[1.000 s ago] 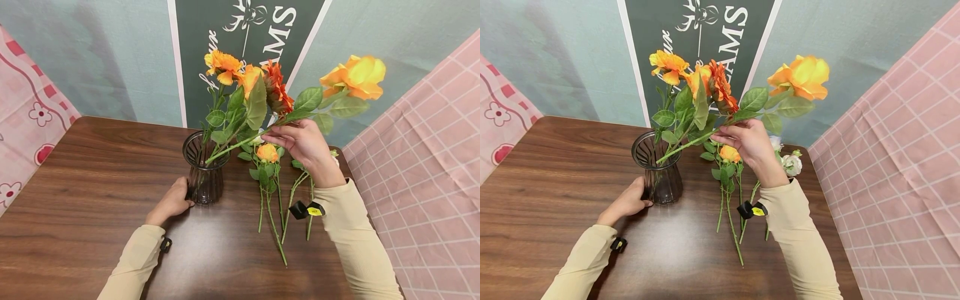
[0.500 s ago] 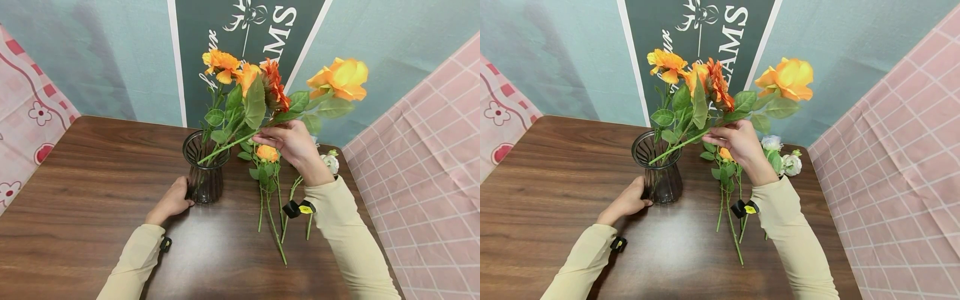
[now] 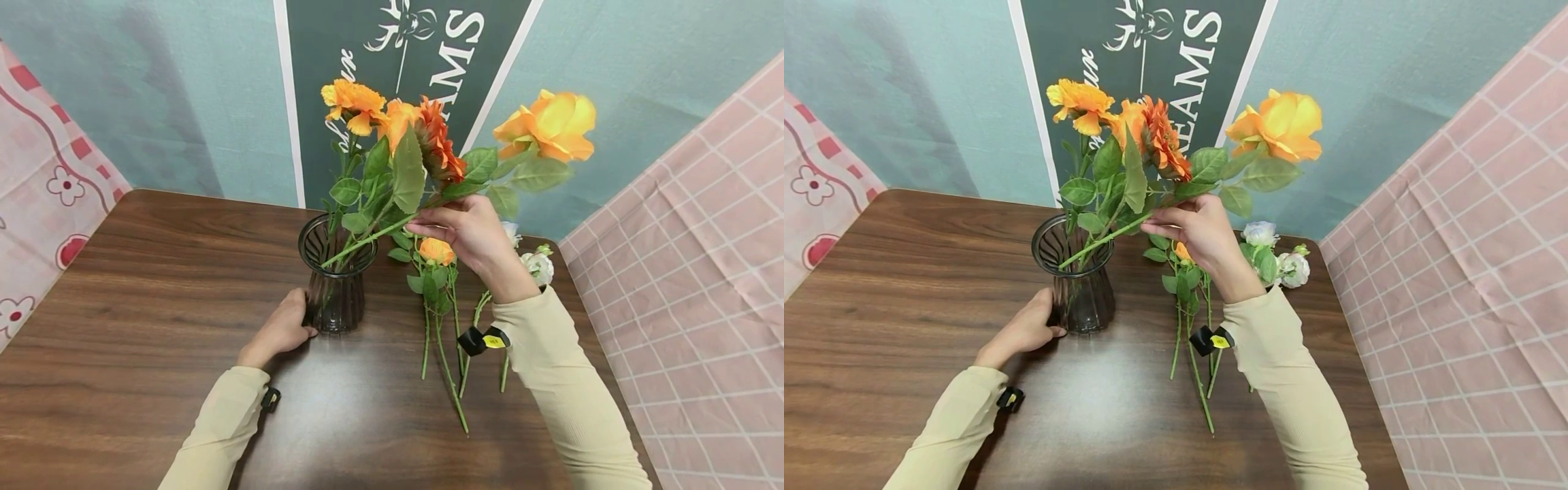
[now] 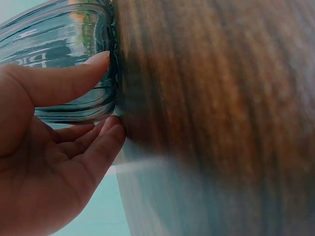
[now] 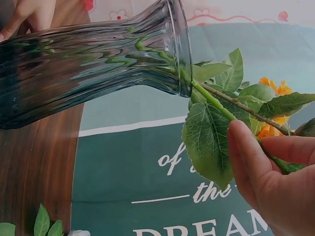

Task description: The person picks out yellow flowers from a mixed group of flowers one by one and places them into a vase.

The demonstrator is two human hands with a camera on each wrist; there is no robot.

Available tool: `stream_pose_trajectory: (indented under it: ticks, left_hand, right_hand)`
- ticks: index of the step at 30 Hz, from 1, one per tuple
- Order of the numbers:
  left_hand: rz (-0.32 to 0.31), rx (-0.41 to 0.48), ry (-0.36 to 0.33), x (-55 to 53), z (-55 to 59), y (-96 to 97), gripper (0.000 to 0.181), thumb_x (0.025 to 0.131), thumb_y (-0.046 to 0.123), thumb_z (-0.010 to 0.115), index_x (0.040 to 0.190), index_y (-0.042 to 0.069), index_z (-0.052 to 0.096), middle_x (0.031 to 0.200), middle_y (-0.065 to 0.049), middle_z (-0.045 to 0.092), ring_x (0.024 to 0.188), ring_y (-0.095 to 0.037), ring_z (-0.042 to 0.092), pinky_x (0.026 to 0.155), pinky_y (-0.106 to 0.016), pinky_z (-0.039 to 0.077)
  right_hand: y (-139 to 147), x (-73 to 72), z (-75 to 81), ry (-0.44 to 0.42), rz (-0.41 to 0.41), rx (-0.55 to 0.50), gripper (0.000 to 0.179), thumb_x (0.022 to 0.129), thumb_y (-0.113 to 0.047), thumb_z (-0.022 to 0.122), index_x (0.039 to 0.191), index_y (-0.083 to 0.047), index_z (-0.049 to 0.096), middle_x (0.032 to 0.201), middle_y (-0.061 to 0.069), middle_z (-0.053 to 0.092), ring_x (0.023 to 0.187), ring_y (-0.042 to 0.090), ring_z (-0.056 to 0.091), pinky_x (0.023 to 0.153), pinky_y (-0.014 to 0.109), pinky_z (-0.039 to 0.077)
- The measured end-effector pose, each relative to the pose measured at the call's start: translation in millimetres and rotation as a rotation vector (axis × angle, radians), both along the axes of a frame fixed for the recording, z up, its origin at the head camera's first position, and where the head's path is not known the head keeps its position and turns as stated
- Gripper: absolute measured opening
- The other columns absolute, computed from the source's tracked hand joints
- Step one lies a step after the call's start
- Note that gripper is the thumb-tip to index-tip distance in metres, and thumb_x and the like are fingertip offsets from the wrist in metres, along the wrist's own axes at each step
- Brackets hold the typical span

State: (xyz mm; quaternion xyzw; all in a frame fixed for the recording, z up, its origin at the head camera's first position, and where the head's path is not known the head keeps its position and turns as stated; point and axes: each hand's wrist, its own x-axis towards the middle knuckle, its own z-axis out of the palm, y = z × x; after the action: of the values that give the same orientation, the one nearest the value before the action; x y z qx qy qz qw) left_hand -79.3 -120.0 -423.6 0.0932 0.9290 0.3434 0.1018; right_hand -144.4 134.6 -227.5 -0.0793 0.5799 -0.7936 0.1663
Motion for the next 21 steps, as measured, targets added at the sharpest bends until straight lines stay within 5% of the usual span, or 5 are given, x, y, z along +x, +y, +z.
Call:
stream_pose_trajectory:
  ticks: [21]
  left_hand:
    - [0.001, 0.014, 0.01, 1.0, 0.4, -0.1, 0.056, 0.075, 0.001, 0.066, 0.119, -0.014, 0.035, 0.117, -0.03, 0.041, 0.115, -0.043, 0.039, 0.097, -0.05, 0.032]
  right_hand:
    - [-9.7, -2.5, -0.9, 0.052, 0.052, 0.112, 0.045, 0.087, 0.017, 0.037, 0.131, 0.013, 0.031, 0.084, 0.018, 0.055, 0.078, 0.026, 0.064, 0.083, 0.04, 0.048]
